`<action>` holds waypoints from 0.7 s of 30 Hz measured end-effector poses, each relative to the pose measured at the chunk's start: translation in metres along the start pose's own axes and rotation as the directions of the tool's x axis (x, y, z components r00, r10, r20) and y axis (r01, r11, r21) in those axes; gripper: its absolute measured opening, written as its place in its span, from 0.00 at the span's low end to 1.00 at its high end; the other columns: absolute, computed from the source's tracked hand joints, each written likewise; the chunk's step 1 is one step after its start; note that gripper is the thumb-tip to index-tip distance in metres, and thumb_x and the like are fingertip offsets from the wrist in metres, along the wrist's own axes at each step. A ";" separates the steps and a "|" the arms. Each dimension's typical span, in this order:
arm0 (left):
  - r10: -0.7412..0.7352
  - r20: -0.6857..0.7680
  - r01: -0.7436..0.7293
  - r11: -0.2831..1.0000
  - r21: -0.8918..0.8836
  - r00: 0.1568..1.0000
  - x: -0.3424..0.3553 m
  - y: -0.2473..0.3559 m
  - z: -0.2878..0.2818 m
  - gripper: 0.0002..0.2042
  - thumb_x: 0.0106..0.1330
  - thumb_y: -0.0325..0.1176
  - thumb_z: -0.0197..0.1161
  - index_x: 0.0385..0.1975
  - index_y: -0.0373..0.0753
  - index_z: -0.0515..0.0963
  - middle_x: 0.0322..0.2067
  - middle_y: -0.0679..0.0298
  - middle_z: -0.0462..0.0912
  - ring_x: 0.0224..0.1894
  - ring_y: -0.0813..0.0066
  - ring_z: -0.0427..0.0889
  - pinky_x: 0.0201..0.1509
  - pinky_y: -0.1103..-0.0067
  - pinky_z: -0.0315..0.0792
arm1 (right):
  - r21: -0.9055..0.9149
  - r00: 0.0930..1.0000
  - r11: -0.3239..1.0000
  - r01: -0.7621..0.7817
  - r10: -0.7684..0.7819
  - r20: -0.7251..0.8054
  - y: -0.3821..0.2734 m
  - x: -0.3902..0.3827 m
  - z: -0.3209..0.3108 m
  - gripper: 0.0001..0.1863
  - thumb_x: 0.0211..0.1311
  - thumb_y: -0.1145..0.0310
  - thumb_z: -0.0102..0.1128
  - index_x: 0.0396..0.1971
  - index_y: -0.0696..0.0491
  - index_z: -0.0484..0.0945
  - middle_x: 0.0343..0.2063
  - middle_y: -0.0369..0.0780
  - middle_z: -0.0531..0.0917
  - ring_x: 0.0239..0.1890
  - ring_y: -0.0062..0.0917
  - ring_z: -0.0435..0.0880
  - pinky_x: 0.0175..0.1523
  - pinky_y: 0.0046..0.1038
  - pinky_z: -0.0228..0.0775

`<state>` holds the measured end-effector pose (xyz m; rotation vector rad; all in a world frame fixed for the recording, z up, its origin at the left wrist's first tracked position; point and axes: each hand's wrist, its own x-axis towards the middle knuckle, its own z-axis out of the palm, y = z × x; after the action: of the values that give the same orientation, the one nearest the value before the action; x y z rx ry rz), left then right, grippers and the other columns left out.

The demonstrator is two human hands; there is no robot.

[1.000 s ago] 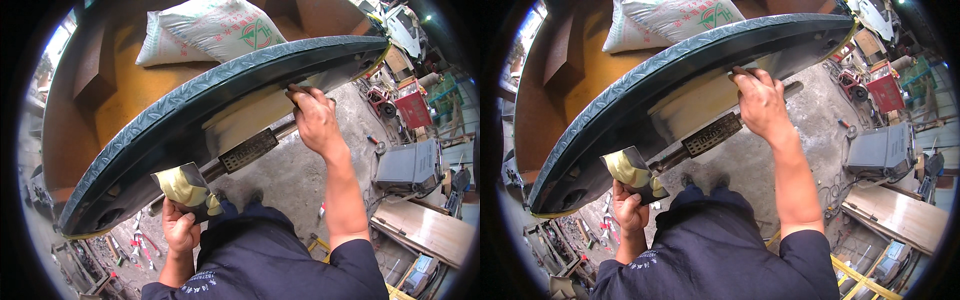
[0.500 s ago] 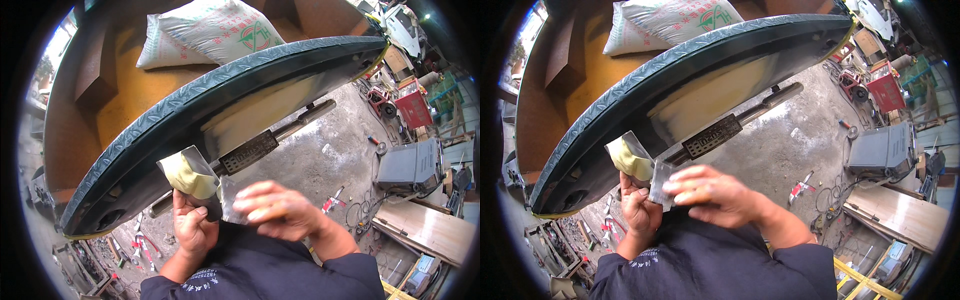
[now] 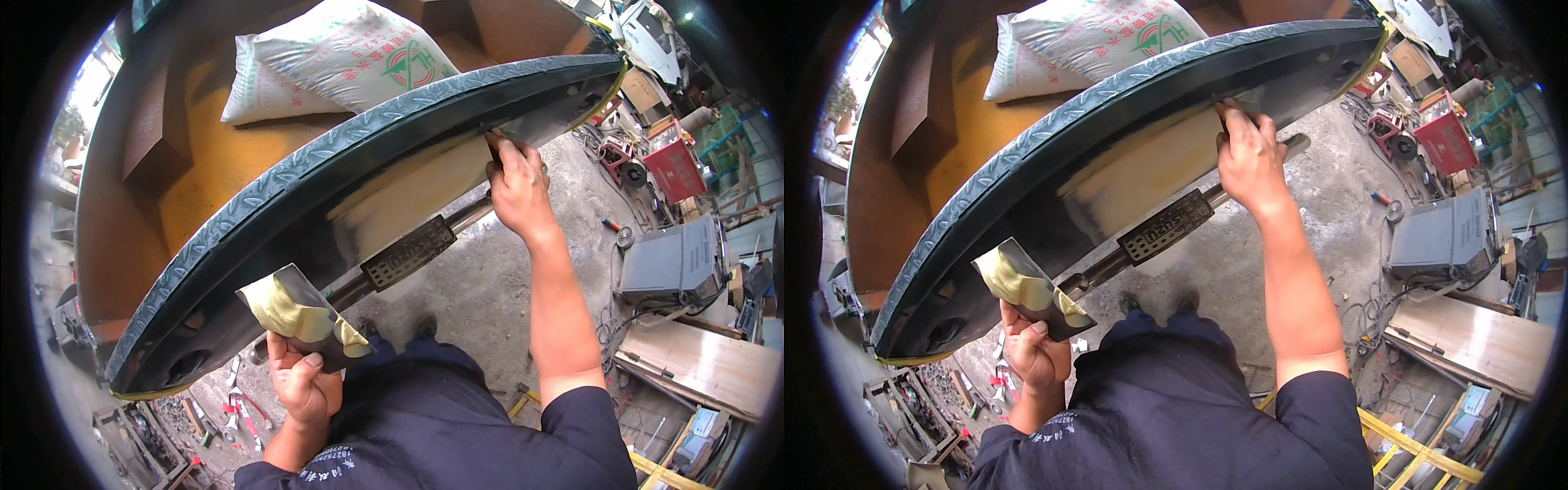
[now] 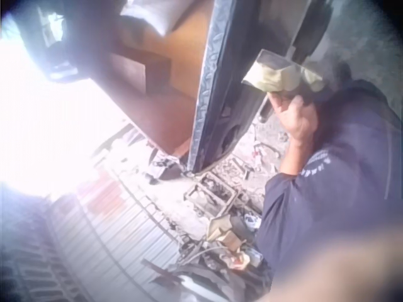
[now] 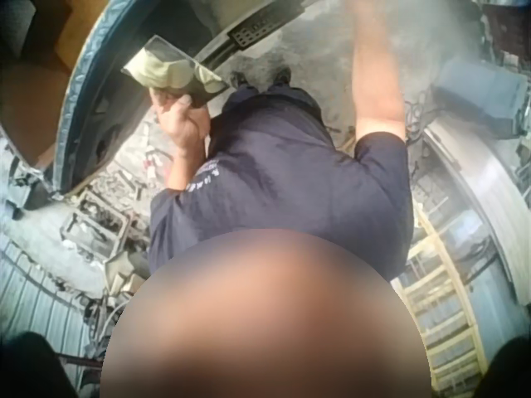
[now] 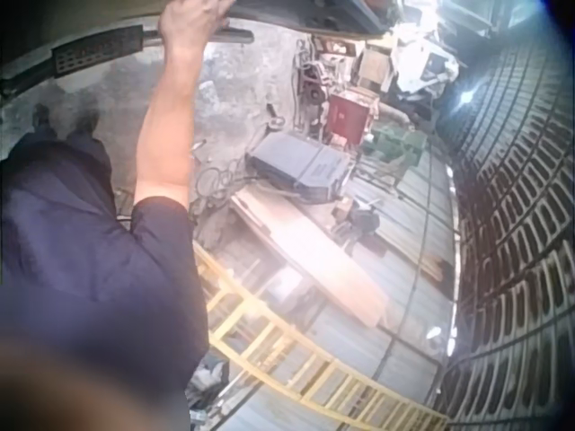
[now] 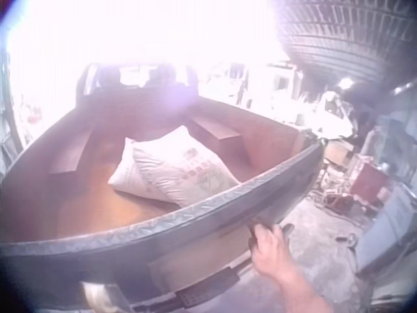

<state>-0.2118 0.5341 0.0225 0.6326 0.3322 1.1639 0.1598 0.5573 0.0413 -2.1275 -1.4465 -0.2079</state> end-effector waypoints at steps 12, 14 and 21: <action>-0.002 0.021 0.002 1.000 -0.027 1.000 -0.002 0.008 -0.017 0.37 0.56 0.16 0.46 0.72 0.38 0.59 0.67 0.53 0.69 0.71 0.56 0.68 0.76 0.60 0.61 | -0.058 0.980 0.993 0.105 -0.093 0.179 -0.097 -0.035 0.012 0.25 0.60 0.68 0.55 0.60 0.53 0.71 0.52 0.43 0.82 0.61 0.48 0.72 0.53 0.67 0.67; -0.008 0.047 0.010 0.999 -0.042 0.999 0.000 0.011 -0.019 0.37 0.56 0.16 0.46 0.72 0.38 0.59 0.68 0.53 0.68 0.71 0.55 0.67 0.76 0.60 0.60 | -0.014 0.978 0.993 0.119 -0.114 0.173 -0.117 -0.042 0.015 0.25 0.59 0.69 0.57 0.59 0.52 0.73 0.55 0.41 0.81 0.61 0.43 0.71 0.51 0.63 0.68; -0.004 -0.103 0.002 1.000 -0.020 0.995 -0.005 0.020 -0.026 0.38 0.55 0.15 0.49 0.72 0.38 0.59 0.66 0.53 0.71 0.69 0.54 0.70 0.74 0.58 0.63 | 0.004 0.969 0.980 0.199 -0.197 0.149 -0.166 -0.069 0.026 0.24 0.55 0.68 0.58 0.55 0.52 0.77 0.60 0.39 0.79 0.61 0.42 0.72 0.47 0.58 0.70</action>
<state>-0.2434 0.5422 0.0142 0.5561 0.4083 1.1977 -0.0218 0.5590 0.0493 -2.0429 -1.7504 -0.1328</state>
